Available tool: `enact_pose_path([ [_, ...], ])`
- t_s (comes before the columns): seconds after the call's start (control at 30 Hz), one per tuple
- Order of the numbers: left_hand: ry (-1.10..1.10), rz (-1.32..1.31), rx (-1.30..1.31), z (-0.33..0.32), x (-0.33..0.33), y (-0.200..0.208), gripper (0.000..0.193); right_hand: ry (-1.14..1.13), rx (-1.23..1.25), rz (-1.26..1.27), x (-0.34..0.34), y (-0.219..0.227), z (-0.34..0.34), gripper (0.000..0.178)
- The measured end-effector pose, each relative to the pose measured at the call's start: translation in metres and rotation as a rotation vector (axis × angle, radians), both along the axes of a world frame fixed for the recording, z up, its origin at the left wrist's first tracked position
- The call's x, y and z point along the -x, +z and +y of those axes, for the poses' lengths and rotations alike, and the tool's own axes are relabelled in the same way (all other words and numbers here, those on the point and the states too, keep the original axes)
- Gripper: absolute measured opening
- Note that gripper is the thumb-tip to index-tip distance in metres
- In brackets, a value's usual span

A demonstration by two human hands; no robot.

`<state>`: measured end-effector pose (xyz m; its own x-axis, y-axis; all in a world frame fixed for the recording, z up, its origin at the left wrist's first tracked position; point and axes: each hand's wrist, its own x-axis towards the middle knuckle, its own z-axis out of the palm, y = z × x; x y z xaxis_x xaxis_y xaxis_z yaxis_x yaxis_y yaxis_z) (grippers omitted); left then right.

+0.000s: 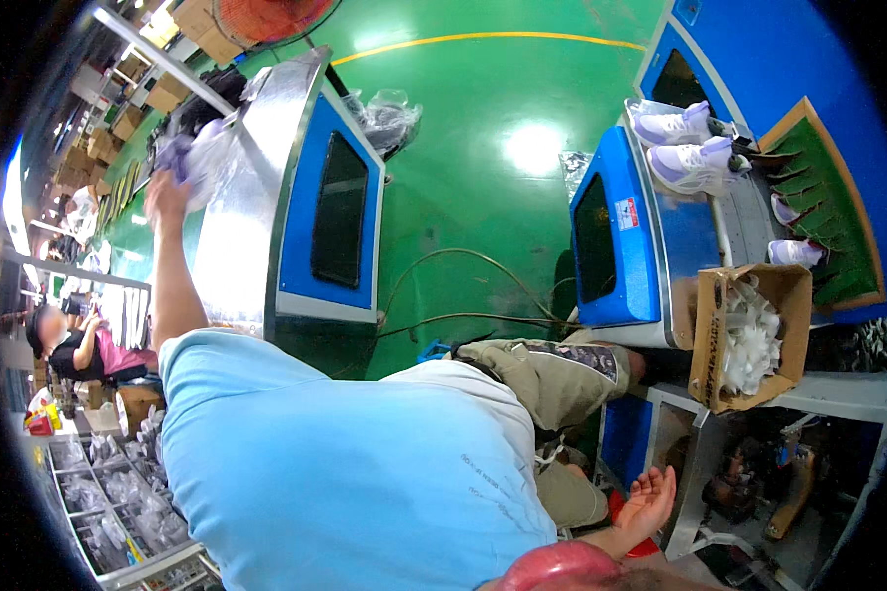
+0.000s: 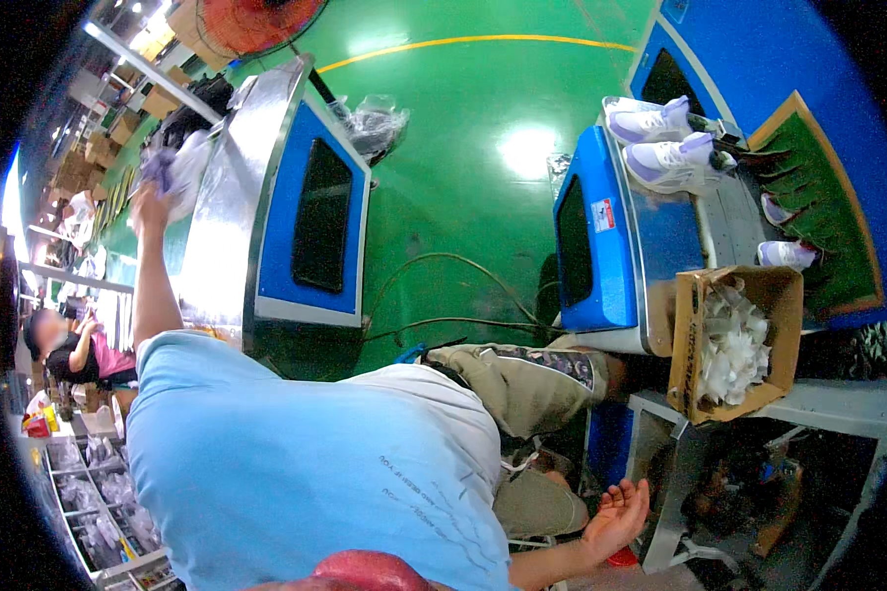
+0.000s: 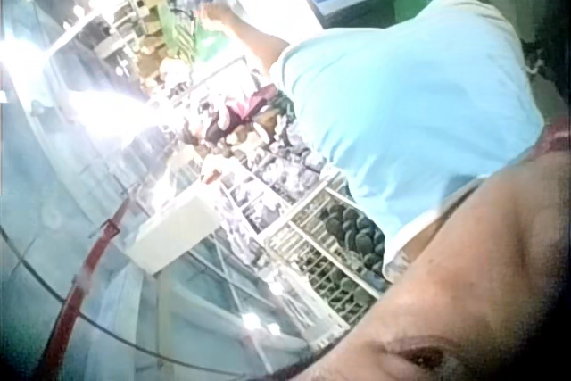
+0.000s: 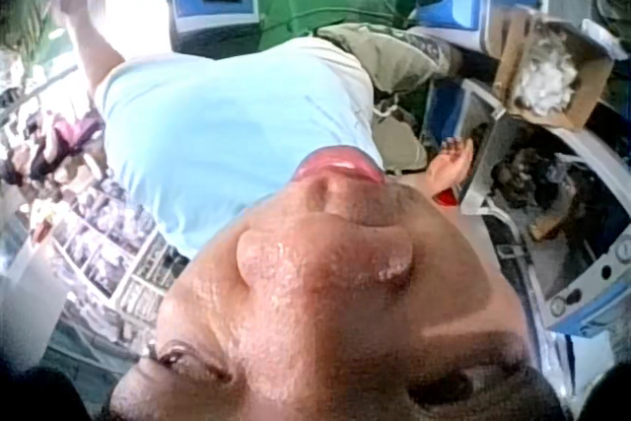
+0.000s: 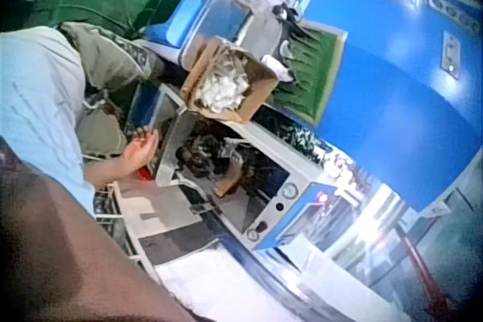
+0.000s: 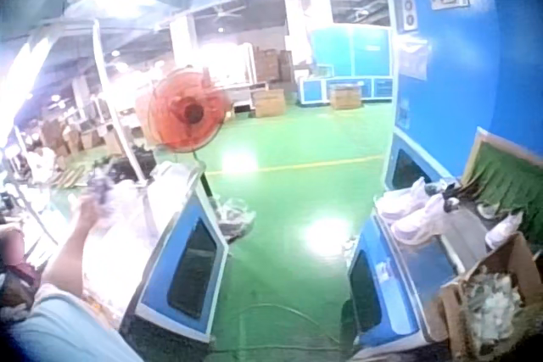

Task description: The person takes white shoes, inserts white plastic components into them from a box, places the shoes into an industrial pressing machine, and maneuvers a mobile metal rack filled with green shoe lasts across a factory floor.

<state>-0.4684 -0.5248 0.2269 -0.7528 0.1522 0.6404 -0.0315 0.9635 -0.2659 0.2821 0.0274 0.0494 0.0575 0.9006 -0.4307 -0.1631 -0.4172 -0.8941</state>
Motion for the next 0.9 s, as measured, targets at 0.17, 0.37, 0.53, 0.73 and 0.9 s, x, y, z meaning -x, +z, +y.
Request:
enact_pose_path([
  [0.17,0.026,-0.156,-0.494,0.188,0.027,-0.043,0.042,-0.35,-0.182,-0.516,-0.012,-0.005,0.017,0.039],
  [0.37,-1.553,-0.606,-0.152,0.56,-0.1,-0.125,0.032,-0.755,-0.749,-1.257,-0.081,-0.082,0.091,0.03],
  [0.53,-1.87,-1.139,-0.204,0.862,-0.269,-0.147,0.03,-0.43,-0.662,-1.485,-0.067,-0.055,0.107,0.042],
  [0.73,-1.59,-1.632,-0.421,1.145,-0.389,-0.202,0.072,-0.437,-0.794,-1.495,-0.06,-0.051,0.1,0.039],
  [0.9,-1.6,-1.079,-0.328,1.168,-0.452,-0.263,0.072,-0.414,-0.718,-1.508,-0.061,-0.05,0.097,0.037],
])
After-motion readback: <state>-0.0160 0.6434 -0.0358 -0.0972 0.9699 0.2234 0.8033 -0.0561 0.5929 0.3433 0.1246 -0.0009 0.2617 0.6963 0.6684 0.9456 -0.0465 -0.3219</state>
